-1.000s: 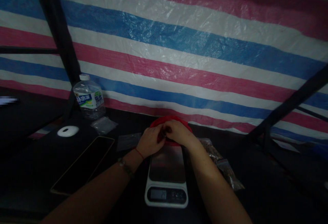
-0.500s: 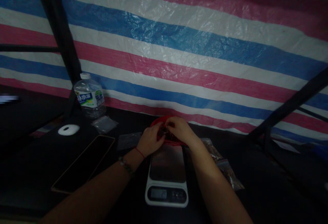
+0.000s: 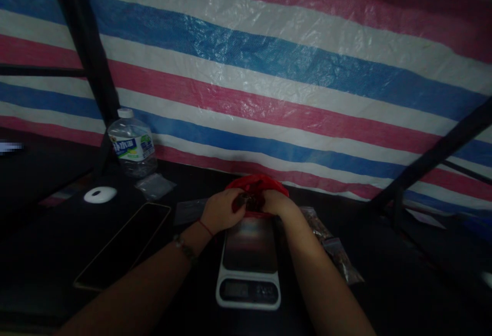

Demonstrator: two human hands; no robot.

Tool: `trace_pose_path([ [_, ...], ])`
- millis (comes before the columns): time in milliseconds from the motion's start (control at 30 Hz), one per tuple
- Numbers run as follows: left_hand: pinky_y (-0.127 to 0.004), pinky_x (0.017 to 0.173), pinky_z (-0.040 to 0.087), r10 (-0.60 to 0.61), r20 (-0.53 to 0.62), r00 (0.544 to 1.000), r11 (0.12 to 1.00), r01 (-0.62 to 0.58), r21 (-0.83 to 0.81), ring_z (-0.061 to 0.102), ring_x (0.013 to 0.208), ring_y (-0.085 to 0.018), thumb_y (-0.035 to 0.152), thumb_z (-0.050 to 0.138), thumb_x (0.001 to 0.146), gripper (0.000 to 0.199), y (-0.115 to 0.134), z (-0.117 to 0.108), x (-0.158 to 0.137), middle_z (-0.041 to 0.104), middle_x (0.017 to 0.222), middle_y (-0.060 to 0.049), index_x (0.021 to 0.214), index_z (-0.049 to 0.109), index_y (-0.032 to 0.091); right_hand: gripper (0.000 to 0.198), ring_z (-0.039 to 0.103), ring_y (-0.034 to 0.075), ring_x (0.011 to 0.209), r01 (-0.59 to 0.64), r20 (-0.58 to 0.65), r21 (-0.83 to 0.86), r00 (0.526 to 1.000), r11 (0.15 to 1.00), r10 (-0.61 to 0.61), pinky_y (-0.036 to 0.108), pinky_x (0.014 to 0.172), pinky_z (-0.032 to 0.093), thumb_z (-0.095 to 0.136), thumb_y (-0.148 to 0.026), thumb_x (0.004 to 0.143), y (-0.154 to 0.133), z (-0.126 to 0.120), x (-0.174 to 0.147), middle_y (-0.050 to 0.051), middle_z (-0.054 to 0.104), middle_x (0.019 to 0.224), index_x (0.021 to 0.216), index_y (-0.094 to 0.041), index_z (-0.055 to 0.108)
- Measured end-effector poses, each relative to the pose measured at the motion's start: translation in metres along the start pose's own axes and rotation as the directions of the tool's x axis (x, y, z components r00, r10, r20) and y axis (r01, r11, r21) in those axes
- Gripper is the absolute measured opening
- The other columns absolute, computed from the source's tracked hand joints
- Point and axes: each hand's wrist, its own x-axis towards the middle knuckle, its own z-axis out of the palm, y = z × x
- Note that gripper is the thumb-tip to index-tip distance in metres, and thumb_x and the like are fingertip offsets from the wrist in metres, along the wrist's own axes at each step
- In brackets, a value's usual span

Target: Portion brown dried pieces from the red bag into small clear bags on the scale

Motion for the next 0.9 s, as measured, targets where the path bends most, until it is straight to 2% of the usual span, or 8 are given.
trace_pose_path([
  [167, -0.036, 0.095, 0.047, 0.032, 0.011, 0.999, 0.998, -0.031, -0.062, 0.059, 0.108, -0.022, 0.026, 0.052, 0.081, 0.038, -0.001, -0.006, 0.002, 0.062, 0.118, -0.008, 0.118, 0.053, 0.019, 0.029, 0.066, 0.02, 0.076, 0.096, 0.093, 0.017, 0.991, 0.995, -0.098, 0.024, 0.06, 0.044, 0.055, -0.026, 0.077, 0.007, -0.017, -0.011, 0.013, 0.072, 0.091, 0.097, -0.014, 0.073],
  [267, -0.036, 0.096, 0.047, 0.028, 0.02, 0.999, 0.994, -0.026, -0.109, 0.059, 0.109, -0.022, 0.024, 0.052, 0.082, 0.039, -0.004, -0.002, 0.003, 0.062, 0.119, -0.007, 0.12, 0.052, 0.02, 0.027, 0.063, 0.017, 0.062, 0.186, 0.224, 0.085, 0.954, 0.979, -0.201, 0.023, 0.052, 0.041, 0.055, -0.025, 0.075, 0.013, -0.021, -0.016, 0.009, 0.071, 0.079, 0.091, -0.015, 0.074],
  [367, -0.037, 0.096, 0.047, -0.005, -0.034, 0.999, 0.994, 0.001, -0.114, 0.059, 0.109, -0.022, 0.024, 0.052, 0.082, 0.04, -0.009, 0.002, 0.005, 0.061, 0.12, -0.009, 0.122, 0.05, 0.019, 0.025, 0.06, 0.015, 0.056, 0.186, 0.301, 0.07, 0.933, 0.98, -0.199, 0.022, 0.05, 0.039, 0.056, -0.018, 0.069, 0.015, -0.018, -0.013, 0.008, 0.071, 0.075, 0.087, -0.014, 0.074],
  [433, -0.039, 0.098, 0.046, -0.024, -0.114, 0.993, 0.994, 0.012, -0.109, 0.057, 0.111, -0.023, 0.024, 0.052, 0.082, 0.042, -0.012, 0.002, 0.005, 0.06, 0.12, -0.011, 0.124, 0.048, 0.016, 0.025, 0.061, 0.015, 0.06, 0.186, 0.243, 0.03, 0.952, 0.982, -0.188, 0.022, 0.053, 0.039, 0.057, -0.014, 0.066, 0.015, -0.017, -0.011, 0.008, 0.071, 0.077, 0.084, -0.014, 0.074],
  [533, -0.04, 0.101, 0.044, -0.028, -0.25, 0.968, 0.995, 0.002, -0.105, 0.055, 0.114, -0.024, 0.025, 0.052, 0.083, 0.044, -0.016, 0.001, 0.007, 0.058, 0.122, -0.014, 0.125, 0.046, 0.012, 0.027, 0.063, 0.016, 0.072, 0.181, -0.04, 0.056, 0.983, 0.982, -0.179, 0.022, 0.061, 0.041, 0.053, -0.01, 0.068, 0.017, -0.021, -0.01, 0.008, 0.072, 0.084, 0.085, -0.015, 0.074],
  [633, -0.04, 0.102, 0.043, -0.032, -0.312, 0.95, 0.994, -0.001, -0.106, 0.054, 0.114, -0.024, 0.024, 0.051, 0.083, 0.043, -0.017, 0.001, 0.008, 0.057, 0.122, -0.015, 0.124, 0.046, 0.011, 0.031, 0.063, 0.015, 0.082, 0.19, -0.288, 0.122, 0.946, 0.974, -0.148, 0.021, 0.068, 0.041, 0.049, -0.006, 0.072, 0.019, -0.027, -0.013, 0.008, 0.072, 0.092, 0.09, -0.016, 0.072],
  [700, -0.041, 0.102, 0.043, -0.05, -0.293, 0.955, 0.993, 0.016, -0.117, 0.054, 0.115, -0.024, 0.024, 0.052, 0.083, 0.043, -0.018, 0.002, 0.008, 0.057, 0.122, -0.015, 0.124, 0.046, 0.012, 0.03, 0.063, 0.015, 0.081, 0.195, -0.266, 0.121, 0.951, 0.973, -0.157, 0.021, 0.067, 0.04, 0.05, -0.006, 0.071, 0.017, -0.029, -0.017, 0.007, 0.072, 0.09, 0.089, -0.017, 0.073],
  [900, -0.037, 0.098, 0.047, -0.072, -0.13, 0.989, 0.989, 0.053, -0.14, 0.058, 0.111, -0.023, 0.024, 0.055, 0.079, 0.052, -0.017, 0.0, 0.006, 0.057, 0.124, -0.01, 0.129, 0.043, 0.017, 0.021, 0.061, 0.013, 0.064, 0.225, -0.005, 0.064, 0.974, 0.972, -0.225, 0.022, 0.057, 0.038, 0.057, -0.014, 0.071, 0.004, -0.035, -0.036, 0.005, 0.072, 0.077, 0.081, -0.018, 0.075],
])
